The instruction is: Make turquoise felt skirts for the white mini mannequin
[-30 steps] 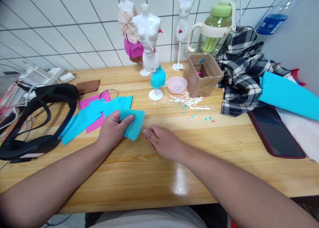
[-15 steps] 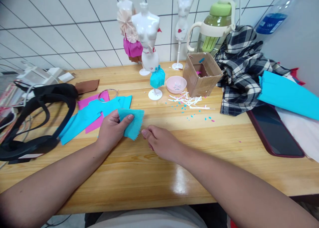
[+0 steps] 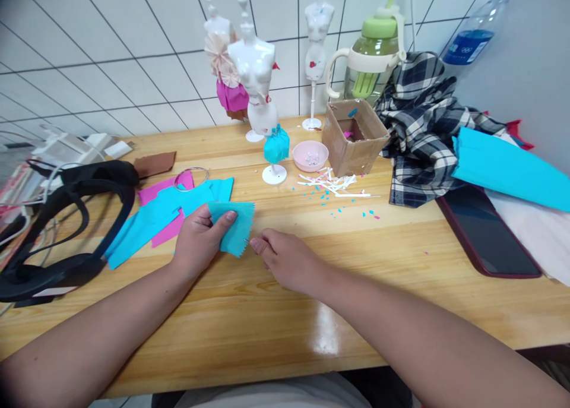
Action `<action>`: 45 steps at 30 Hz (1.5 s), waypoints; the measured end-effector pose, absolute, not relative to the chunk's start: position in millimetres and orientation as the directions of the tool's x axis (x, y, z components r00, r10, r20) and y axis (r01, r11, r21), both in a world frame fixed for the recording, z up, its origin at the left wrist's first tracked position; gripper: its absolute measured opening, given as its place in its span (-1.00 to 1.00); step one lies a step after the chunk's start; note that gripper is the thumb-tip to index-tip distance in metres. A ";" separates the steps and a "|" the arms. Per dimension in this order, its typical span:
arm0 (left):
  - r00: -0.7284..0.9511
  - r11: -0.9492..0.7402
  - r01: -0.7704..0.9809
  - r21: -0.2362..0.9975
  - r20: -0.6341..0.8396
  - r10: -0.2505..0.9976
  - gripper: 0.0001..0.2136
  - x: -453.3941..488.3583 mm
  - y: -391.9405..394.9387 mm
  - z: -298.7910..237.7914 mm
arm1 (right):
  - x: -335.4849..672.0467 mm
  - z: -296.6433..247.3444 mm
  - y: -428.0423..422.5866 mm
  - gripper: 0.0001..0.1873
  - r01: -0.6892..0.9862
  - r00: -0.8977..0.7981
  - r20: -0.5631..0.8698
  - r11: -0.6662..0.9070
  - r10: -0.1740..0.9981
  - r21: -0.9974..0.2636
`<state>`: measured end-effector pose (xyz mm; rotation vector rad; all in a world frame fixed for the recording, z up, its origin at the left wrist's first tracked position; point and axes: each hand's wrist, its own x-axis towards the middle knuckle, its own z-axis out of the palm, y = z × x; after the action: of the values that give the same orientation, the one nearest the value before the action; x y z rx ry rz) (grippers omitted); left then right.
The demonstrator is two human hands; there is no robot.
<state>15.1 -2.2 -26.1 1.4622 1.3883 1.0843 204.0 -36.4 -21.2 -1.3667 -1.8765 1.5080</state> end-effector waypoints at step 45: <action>0.022 -0.151 0.281 0.948 0.151 0.988 -0.78 17.8 -6.2 -26.7 | 203.3 -24.2 -32.0 -0.70 0.237 -0.312 -0.358 -0.293 0.880 -0.926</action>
<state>17.8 -6.2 -26.7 1.5365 1.3413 1.1733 203.3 -32.0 -24.2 -1.4164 -1.4405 1.6484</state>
